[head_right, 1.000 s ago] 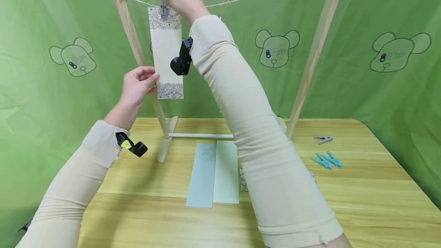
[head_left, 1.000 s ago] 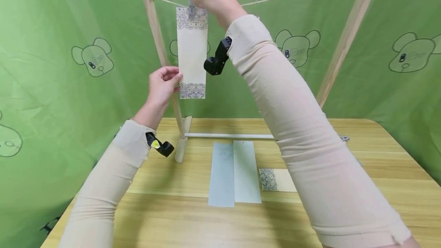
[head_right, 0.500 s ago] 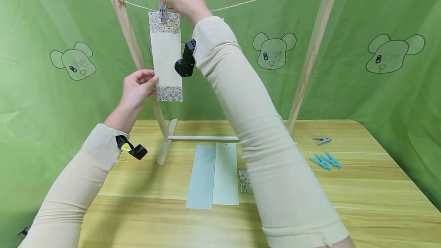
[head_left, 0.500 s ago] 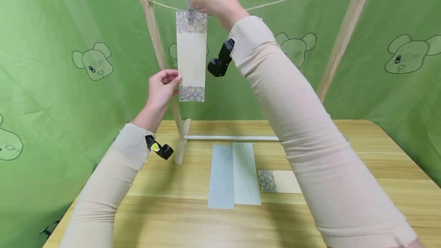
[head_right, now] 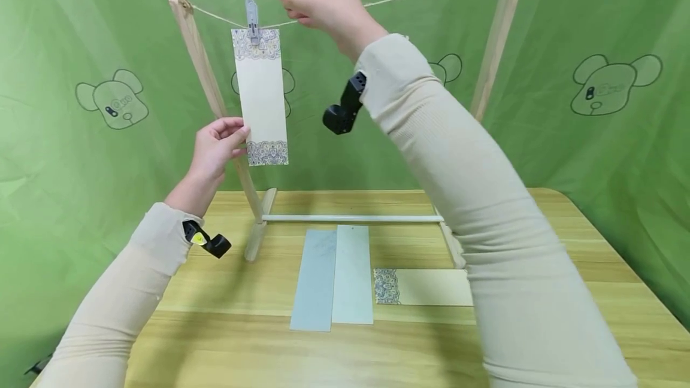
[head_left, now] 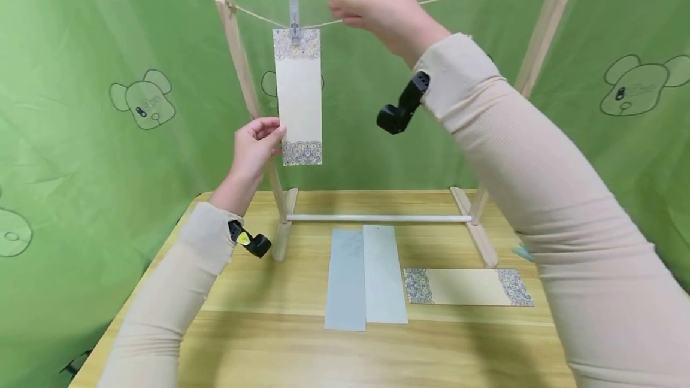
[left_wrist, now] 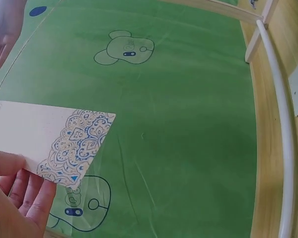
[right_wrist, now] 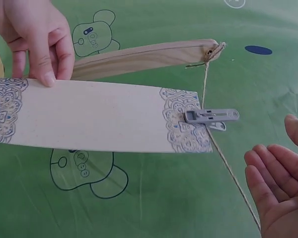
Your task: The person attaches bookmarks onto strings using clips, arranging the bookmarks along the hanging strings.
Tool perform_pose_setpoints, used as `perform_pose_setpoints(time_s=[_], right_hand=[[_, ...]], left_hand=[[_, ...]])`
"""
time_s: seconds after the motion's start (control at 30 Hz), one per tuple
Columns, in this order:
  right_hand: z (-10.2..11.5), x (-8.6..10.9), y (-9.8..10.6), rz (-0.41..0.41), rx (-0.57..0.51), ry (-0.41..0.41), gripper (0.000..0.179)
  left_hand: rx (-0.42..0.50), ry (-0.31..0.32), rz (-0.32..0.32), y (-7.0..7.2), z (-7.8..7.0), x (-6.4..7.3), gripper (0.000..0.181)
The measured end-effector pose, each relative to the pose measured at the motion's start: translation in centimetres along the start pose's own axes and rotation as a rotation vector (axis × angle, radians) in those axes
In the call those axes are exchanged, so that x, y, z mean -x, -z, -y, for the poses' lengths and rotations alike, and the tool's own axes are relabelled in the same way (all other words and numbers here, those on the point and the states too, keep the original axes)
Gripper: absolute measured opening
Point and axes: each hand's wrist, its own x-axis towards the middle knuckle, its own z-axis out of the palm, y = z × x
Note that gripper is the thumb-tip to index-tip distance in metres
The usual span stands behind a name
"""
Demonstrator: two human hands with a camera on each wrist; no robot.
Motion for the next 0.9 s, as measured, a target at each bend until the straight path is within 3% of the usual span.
perform_pose_setpoints(time_s=[0.3,0.43,0.67,0.9], right_hand=[[-1.7,3.6,4.3,0.026,-0.101,-0.025,0.028],[-2.9,5.1,6.0,0.022,-0.085,-0.056,0.028],[-5.7,7.5,8.9,0.011,0.067,-0.106,0.041],[-8.9,9.7,11.9,0.002,0.006,-0.124,0.04]], left_hand=[[-0.026,-0.025,0.03,0.3,1.0,0.5,0.03],[-0.05,-0.028,0.016,0.9,1.6,0.9,0.035],[-0.049,-0.031,0.032,1.9,2.7,2.1,0.046],[-0.085,-0.002,0.054,2.5,4.4,3.2,0.047]])
